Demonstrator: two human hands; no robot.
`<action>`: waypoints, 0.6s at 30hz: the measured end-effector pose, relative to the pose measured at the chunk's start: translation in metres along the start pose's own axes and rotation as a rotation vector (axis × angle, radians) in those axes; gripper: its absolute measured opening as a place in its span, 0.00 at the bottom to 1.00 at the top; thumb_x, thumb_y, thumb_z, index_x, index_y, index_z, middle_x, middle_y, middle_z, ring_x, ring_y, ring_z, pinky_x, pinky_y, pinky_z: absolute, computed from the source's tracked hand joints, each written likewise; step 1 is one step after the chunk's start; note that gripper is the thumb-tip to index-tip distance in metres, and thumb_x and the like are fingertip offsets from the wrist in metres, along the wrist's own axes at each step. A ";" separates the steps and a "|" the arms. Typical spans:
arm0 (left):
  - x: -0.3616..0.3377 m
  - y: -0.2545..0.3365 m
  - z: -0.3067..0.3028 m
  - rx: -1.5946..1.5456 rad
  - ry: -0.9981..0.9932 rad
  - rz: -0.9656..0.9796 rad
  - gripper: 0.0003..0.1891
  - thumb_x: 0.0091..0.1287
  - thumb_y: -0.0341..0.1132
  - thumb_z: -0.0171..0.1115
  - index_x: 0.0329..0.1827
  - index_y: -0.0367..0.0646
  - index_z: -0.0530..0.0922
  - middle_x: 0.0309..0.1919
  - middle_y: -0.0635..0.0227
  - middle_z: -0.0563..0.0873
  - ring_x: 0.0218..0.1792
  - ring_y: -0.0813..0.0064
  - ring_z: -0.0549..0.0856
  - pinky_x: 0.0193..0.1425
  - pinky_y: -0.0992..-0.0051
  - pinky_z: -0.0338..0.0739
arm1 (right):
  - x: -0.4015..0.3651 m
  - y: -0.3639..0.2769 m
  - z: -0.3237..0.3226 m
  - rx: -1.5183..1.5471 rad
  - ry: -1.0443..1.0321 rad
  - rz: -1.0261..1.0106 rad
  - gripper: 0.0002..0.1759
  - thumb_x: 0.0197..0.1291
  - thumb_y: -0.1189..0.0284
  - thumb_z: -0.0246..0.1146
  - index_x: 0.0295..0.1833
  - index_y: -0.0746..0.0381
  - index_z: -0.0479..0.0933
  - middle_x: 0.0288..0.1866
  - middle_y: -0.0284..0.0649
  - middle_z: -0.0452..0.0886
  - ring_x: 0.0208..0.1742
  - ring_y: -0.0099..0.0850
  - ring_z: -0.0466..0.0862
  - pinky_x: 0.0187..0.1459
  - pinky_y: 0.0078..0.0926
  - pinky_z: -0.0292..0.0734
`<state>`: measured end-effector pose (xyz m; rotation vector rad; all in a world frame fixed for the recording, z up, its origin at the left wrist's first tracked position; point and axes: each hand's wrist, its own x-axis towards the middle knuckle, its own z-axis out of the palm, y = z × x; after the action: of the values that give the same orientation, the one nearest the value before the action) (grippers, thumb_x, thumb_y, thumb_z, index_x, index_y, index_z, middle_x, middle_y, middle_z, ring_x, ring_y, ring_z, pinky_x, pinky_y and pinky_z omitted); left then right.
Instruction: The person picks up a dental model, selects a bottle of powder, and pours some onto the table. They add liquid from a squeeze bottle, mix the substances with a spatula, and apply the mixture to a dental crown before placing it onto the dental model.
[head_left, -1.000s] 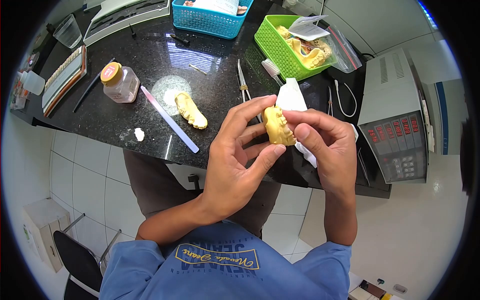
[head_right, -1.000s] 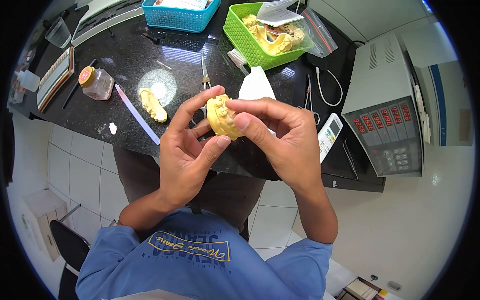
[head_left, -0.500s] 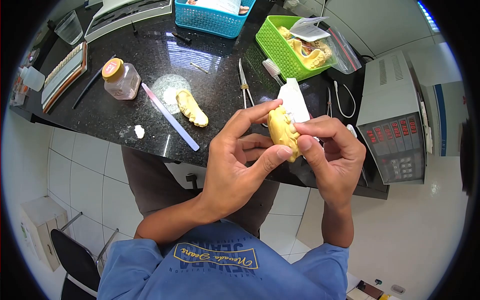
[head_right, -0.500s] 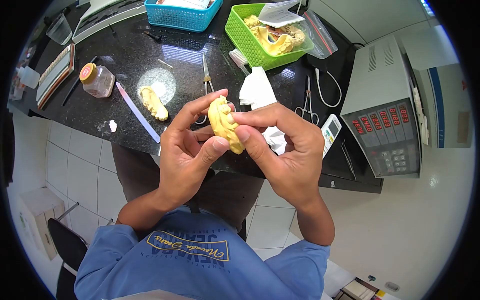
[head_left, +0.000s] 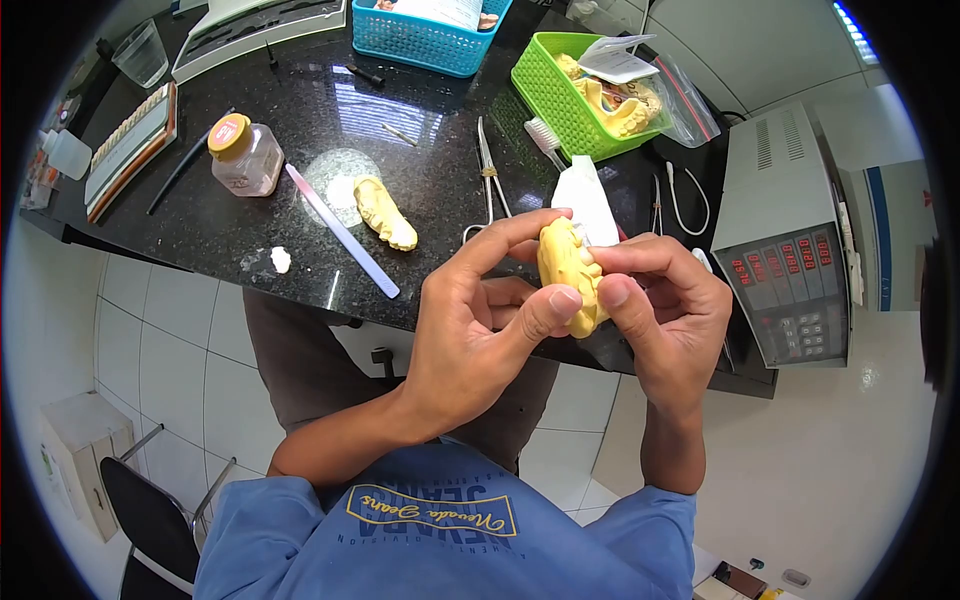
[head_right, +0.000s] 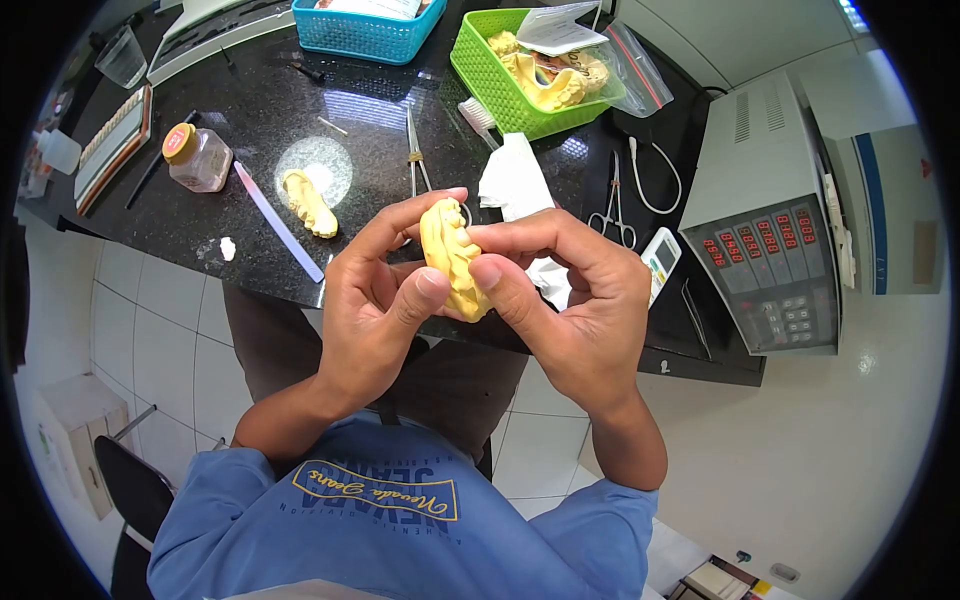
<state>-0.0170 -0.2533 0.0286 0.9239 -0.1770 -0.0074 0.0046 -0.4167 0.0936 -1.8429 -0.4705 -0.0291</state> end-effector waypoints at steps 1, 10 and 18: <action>0.000 0.001 0.000 -0.002 0.000 -0.010 0.29 0.70 0.36 0.71 0.71 0.34 0.72 0.52 0.59 0.80 0.44 0.72 0.89 0.45 0.79 0.87 | 0.000 0.000 0.001 0.005 0.009 0.006 0.10 0.65 0.75 0.72 0.49 0.69 0.85 0.41 0.39 0.88 0.42 0.21 0.85 0.46 0.18 0.78; 0.001 -0.007 -0.004 0.089 -0.016 0.068 0.30 0.70 0.34 0.71 0.73 0.35 0.72 0.50 0.62 0.80 0.45 0.73 0.89 0.48 0.78 0.88 | 0.001 0.004 -0.002 -0.109 0.003 -0.091 0.11 0.61 0.77 0.73 0.49 0.68 0.86 0.41 0.40 0.89 0.40 0.23 0.85 0.44 0.21 0.78; 0.002 -0.011 0.000 0.098 -0.019 0.115 0.30 0.70 0.25 0.68 0.75 0.36 0.69 0.67 0.54 0.77 0.59 0.66 0.86 0.64 0.69 0.83 | 0.004 0.006 -0.007 -0.299 0.002 -0.255 0.11 0.55 0.82 0.73 0.46 0.65 0.86 0.41 0.41 0.89 0.40 0.29 0.87 0.45 0.25 0.80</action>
<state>-0.0140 -0.2600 0.0201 1.0103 -0.2497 0.0993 0.0120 -0.4236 0.0912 -2.0622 -0.7284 -0.2880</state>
